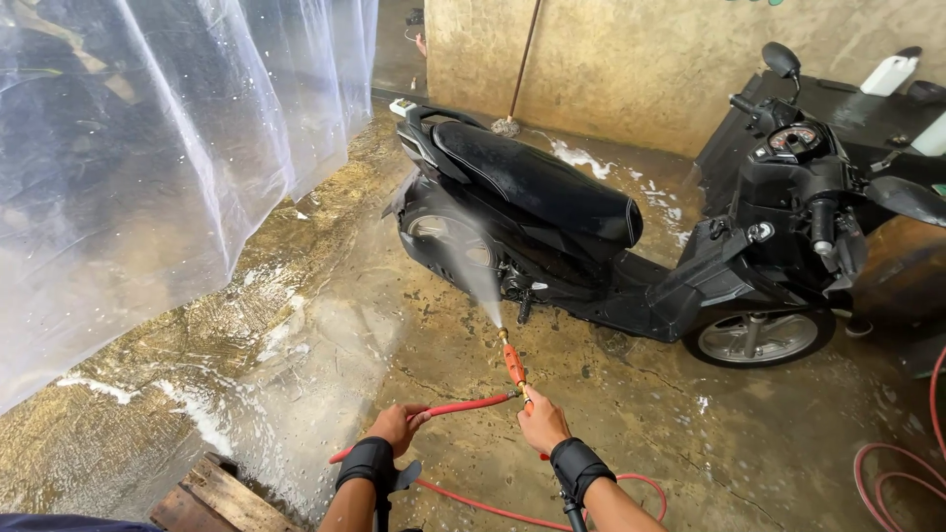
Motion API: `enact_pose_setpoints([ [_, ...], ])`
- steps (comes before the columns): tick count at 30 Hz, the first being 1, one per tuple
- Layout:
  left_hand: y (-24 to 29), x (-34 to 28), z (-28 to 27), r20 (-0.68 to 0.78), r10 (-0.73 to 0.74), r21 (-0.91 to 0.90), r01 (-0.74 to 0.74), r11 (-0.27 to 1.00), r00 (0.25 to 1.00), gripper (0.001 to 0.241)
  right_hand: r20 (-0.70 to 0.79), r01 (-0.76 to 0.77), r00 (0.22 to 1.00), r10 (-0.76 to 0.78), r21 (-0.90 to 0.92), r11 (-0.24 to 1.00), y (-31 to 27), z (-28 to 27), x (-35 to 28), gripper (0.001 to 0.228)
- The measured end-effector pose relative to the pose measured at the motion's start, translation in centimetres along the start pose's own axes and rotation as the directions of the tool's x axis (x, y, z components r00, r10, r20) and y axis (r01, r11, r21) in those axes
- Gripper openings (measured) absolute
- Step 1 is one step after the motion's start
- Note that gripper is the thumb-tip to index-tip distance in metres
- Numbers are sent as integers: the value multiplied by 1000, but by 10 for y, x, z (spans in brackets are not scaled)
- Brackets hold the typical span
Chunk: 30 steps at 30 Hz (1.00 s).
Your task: The person uses a high-pressure water hose to wash a black scooter. They systematically spray water on the rear, sides, front, and wheels of the scooter, then rinse the surrounding floor area to remove soap and dirt.
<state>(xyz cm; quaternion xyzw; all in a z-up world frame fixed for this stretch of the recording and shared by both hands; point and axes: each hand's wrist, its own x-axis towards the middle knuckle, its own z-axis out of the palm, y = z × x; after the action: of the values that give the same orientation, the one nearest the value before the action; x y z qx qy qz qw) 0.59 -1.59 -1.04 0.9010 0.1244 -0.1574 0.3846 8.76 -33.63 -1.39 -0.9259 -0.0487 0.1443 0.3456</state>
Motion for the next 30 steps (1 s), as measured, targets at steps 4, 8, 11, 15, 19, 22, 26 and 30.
enact_pose_setpoints([
  [4,13,2,8,28,2,55,-3,999,1000,43,71,-130,989,128,21,991,-10,-18,-19,69],
  [8,21,11,20,57,1,68,-5,998,998,43,156,-235,963,219,96,967,-5,-31,-32,67],
  [11,29,18,30,90,20,83,-27,996,996,43,169,-281,949,265,77,957,6,-36,-38,65],
  [15,48,24,42,91,52,151,-66,986,994,42,175,-292,943,285,15,956,35,-40,-36,64],
  [19,62,29,55,113,75,124,-89,988,991,41,128,-292,950,287,26,956,57,-44,-43,61],
  [22,69,32,64,144,69,106,-85,991,987,40,112,-338,938,328,92,937,65,-51,-51,60],
  [26,74,34,72,204,100,134,-129,983,974,40,138,-385,919,369,120,915,72,-57,-61,59],
  [30,73,34,83,307,29,52,-47,998,951,46,69,-292,954,291,8,956,109,-49,-61,61],
])
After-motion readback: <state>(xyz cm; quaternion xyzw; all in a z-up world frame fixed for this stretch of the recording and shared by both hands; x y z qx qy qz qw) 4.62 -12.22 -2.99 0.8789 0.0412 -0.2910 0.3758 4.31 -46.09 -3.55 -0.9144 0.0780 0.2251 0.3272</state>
